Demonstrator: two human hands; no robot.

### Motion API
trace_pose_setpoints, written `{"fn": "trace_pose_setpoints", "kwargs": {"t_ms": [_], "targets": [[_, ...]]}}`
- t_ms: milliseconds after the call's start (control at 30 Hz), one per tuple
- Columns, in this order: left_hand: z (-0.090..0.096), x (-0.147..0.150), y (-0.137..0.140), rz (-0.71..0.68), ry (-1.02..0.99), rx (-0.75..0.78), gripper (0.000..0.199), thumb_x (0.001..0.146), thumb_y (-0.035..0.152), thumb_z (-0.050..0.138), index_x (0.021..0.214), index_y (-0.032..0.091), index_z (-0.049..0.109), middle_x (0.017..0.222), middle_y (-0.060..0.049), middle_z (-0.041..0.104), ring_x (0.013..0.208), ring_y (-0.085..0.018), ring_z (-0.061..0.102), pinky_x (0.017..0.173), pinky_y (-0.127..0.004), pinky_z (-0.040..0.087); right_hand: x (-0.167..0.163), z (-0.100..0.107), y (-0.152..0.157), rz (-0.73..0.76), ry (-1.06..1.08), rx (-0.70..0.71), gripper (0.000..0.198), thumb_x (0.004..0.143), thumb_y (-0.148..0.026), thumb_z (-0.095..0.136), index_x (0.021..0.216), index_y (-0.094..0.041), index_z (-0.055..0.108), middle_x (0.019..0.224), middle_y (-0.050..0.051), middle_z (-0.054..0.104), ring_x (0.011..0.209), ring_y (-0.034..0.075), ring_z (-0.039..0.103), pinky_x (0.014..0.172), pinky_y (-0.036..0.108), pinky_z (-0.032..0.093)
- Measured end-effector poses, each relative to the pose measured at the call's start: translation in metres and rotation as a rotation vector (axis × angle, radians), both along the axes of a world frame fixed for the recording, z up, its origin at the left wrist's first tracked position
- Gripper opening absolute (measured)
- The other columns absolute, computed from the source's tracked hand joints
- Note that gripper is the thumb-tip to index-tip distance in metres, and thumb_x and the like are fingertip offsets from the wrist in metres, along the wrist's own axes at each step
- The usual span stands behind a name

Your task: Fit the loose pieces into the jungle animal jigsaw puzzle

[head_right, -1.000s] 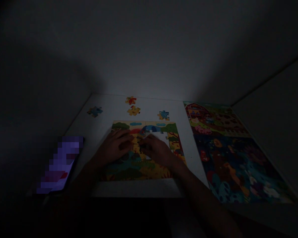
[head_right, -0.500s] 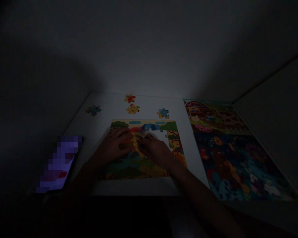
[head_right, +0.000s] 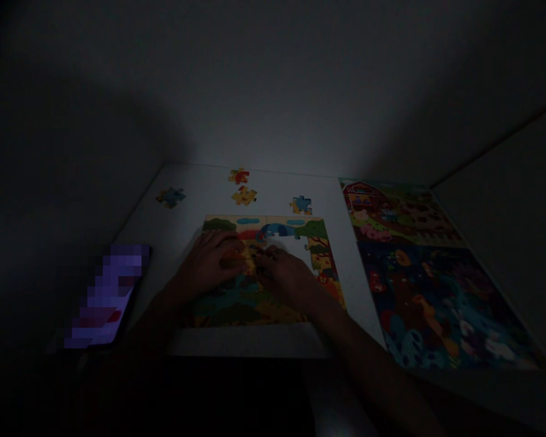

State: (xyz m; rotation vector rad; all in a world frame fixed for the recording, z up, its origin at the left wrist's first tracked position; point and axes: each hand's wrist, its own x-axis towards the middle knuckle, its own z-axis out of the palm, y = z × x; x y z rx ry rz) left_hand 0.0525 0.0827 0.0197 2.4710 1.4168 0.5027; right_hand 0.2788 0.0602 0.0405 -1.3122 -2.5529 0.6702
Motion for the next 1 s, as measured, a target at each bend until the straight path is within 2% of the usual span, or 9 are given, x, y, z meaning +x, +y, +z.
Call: {"fn": "trace_pose_setpoints", "kwargs": {"t_ms": [100,200,367,567,867,933,1000], "targets": [[-0.001,0.002,0.001,0.012,-0.008,0.015,0.034,0.084,0.039,0.072,0.112,0.021,0.065,0.125,-0.006,0.060,0.119,-0.027,0.051,0.105,-0.044,0.038,-0.001,0.000,0.000,-0.009,-0.008,0.006,0.018,0.094,-0.022,0.058,0.111,-0.020,0.063,0.112,0.010,0.061,0.100,0.022,0.061,0.083,0.036,0.051],[-0.003,0.004,0.001,0.009,0.013,0.028,0.036,0.085,0.039,0.071,0.116,0.022,0.064,0.126,-0.006,0.059,0.119,-0.028,0.049,0.106,-0.045,0.037,-0.005,0.000,-0.001,-0.030,-0.028,0.026,0.016,0.094,-0.023,0.058,0.109,-0.020,0.063,0.109,0.011,0.061,0.098,0.023,0.060,0.083,0.037,0.051],[-0.005,0.003,0.000,-0.015,0.001,0.042,0.040,0.089,0.039,0.065,0.125,0.022,0.062,0.130,-0.007,0.056,0.121,-0.029,0.047,0.106,-0.047,0.036,-0.009,-0.002,-0.001,-0.006,-0.045,0.081,0.025,0.095,-0.024,0.058,0.120,-0.021,0.062,0.108,0.011,0.063,0.100,0.024,0.060,0.084,0.037,0.051],[-0.002,0.004,-0.001,-0.005,0.011,0.029,0.032,0.090,0.034,0.063,0.119,0.020,0.064,0.132,-0.009,0.057,0.124,-0.029,0.048,0.109,-0.048,0.035,0.004,-0.010,0.006,0.016,0.035,0.194,0.020,0.098,-0.021,0.053,0.105,-0.021,0.071,0.100,0.009,0.067,0.091,0.020,0.063,0.079,0.031,0.050],[-0.002,0.001,-0.001,-0.025,0.037,0.039,0.033,0.089,0.037,0.065,0.118,0.021,0.063,0.132,-0.008,0.057,0.123,-0.028,0.048,0.107,-0.047,0.037,0.016,-0.011,0.015,0.059,0.174,0.141,0.021,0.096,-0.025,0.057,0.108,-0.025,0.075,0.096,0.005,0.068,0.084,0.016,0.065,0.074,0.026,0.049],[-0.003,0.000,0.000,-0.032,0.044,0.048,0.033,0.089,0.037,0.065,0.118,0.022,0.063,0.132,-0.007,0.057,0.122,-0.028,0.049,0.106,-0.046,0.038,0.020,-0.008,0.018,0.002,0.233,0.139,0.021,0.097,-0.027,0.056,0.106,-0.023,0.075,0.096,0.005,0.069,0.085,0.016,0.065,0.075,0.027,0.049],[-0.003,0.000,0.001,-0.039,0.061,0.048,0.032,0.091,0.037,0.063,0.119,0.022,0.063,0.132,-0.007,0.057,0.122,-0.027,0.049,0.107,-0.046,0.039,0.025,-0.006,0.023,-0.143,0.291,0.166,0.022,0.097,-0.029,0.055,0.102,-0.022,0.075,0.096,0.005,0.069,0.082,0.016,0.064,0.074,0.028,0.048]]}}
